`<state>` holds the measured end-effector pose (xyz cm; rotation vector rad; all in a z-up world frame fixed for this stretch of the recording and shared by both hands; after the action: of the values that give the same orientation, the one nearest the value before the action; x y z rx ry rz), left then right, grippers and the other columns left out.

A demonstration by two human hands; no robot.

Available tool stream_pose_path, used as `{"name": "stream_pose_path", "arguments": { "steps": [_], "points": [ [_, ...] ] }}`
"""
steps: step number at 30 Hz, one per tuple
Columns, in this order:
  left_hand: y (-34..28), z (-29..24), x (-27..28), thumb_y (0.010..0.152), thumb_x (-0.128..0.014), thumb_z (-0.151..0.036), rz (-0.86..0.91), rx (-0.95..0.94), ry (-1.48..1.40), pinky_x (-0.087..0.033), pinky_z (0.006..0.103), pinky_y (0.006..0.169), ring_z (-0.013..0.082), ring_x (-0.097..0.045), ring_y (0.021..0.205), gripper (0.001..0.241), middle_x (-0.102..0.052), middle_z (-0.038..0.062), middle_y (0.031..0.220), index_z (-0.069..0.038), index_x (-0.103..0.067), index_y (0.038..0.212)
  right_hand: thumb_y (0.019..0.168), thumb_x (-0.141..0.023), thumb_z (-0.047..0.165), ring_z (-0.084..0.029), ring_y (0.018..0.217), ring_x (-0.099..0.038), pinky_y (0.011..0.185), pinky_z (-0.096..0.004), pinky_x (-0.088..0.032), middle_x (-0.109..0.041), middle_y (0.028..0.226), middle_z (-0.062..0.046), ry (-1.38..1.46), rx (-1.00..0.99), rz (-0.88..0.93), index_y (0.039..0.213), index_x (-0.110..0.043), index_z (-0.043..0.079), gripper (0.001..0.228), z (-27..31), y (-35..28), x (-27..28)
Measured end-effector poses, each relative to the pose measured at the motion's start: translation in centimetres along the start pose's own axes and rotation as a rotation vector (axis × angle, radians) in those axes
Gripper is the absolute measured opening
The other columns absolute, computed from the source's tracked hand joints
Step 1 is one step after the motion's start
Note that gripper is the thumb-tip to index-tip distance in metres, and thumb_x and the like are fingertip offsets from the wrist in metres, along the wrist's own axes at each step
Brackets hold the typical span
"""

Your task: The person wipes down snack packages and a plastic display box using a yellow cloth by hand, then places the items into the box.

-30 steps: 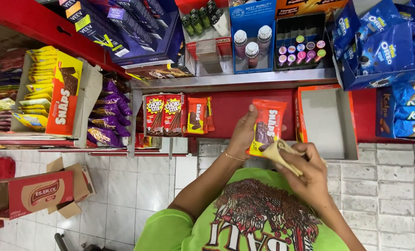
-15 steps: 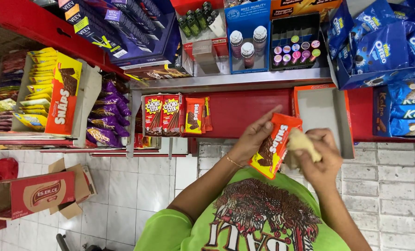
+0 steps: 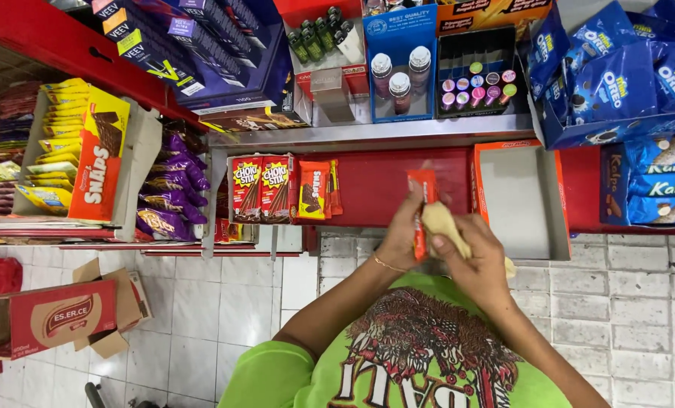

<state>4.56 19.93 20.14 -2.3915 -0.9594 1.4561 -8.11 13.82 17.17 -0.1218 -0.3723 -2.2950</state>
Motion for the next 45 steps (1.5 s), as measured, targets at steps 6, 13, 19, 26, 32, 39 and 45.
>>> {"name": "stream_pose_path", "arguments": {
  "steps": [6,13,19,26,32,39,45],
  "points": [
    [4.4,1.2,6.2,0.105,-0.05,-0.066,0.172,-0.134,-0.078,-0.066,0.0381,0.083,0.0278,-0.075,0.102,0.077,-0.072,0.022,0.118,-0.01,-0.042,0.157,0.074,-0.085,0.007,-0.036,0.078,-0.068,0.065,-0.046,-0.052,-0.067,0.094,-0.018,-0.053,0.099,0.148,0.105,-0.082,0.01,0.031,-0.3,-1.4,0.3],
    [2.5,-0.2,4.0,0.102,-0.056,-0.066,0.044,-0.028,0.031,-0.064,0.0307,0.06,0.0242,-0.077,0.07,0.065,-0.075,0.019,0.088,-0.003,-0.07,0.106,0.074,-0.084,0.01,-0.034,0.069,-0.071,0.051,-0.044,-0.059,-0.067,0.103,-0.013,-0.247,0.027,0.165,0.11,-0.083,0.022,0.038,-1.5,-0.8,2.4],
    [4.2,3.1,9.4,0.105,-0.062,-0.053,0.07,-0.011,0.11,-0.063,0.0389,0.053,0.0289,-0.073,0.057,0.059,-0.069,0.023,0.071,0.005,-0.068,0.1,0.078,-0.079,0.0,-0.035,0.061,-0.068,0.046,-0.042,-0.056,-0.065,0.104,-0.022,-0.201,-0.01,0.058,0.112,-0.078,0.006,0.035,-2.3,-0.3,3.4],
    [2.6,4.1,8.9,0.107,-0.059,-0.053,0.108,0.079,0.18,-0.063,0.0344,0.061,0.0218,-0.074,0.065,0.054,-0.072,0.014,0.079,-0.001,-0.071,0.099,0.077,-0.087,0.012,-0.033,0.071,-0.063,0.064,-0.04,-0.052,-0.064,0.105,-0.016,-0.268,0.264,-0.022,0.107,-0.082,0.014,0.031,-0.2,1.4,2.0],
    [3.1,4.0,11.8,0.108,-0.058,-0.049,0.138,0.04,0.151,-0.062,0.0328,0.062,0.0217,-0.074,0.063,0.052,-0.068,0.014,0.074,-0.001,-0.071,0.093,0.077,-0.086,0.016,-0.035,0.073,-0.065,0.068,-0.042,-0.053,-0.065,0.108,-0.013,-0.354,0.208,0.013,0.108,-0.083,0.02,0.032,-2.3,0.8,3.0],
    [1.9,0.6,10.1,0.108,-0.053,-0.042,0.288,0.117,0.266,-0.041,0.02,0.043,0.0029,-0.053,0.05,0.038,-0.065,-0.003,0.072,-0.006,-0.065,0.107,0.09,-0.078,-0.009,-0.027,0.097,-0.053,0.08,-0.034,-0.044,-0.056,0.113,-0.02,-0.357,0.084,-0.153,0.123,-0.072,-0.01,0.034,-0.4,1.9,5.3],
    [1.5,1.9,7.4,0.108,-0.057,-0.043,0.236,-0.009,0.336,-0.044,0.0146,0.046,0.0035,-0.059,0.049,0.045,-0.057,-0.002,0.056,-0.014,-0.062,0.074,0.086,-0.079,0.016,-0.039,0.097,-0.065,0.085,-0.047,-0.051,-0.058,0.116,-0.011,-0.699,0.306,-0.004,0.111,-0.081,0.034,0.031,2.5,4.2,2.9]
  ]
}}
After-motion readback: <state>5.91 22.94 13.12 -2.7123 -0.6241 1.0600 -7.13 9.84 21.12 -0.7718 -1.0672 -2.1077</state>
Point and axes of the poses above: each hand's wrist, its own y-axis towards the middle knuckle, its own x-axis out of the back of the hand, z = x × y, the point moved 2 cm from there along y, towards the middle knuckle
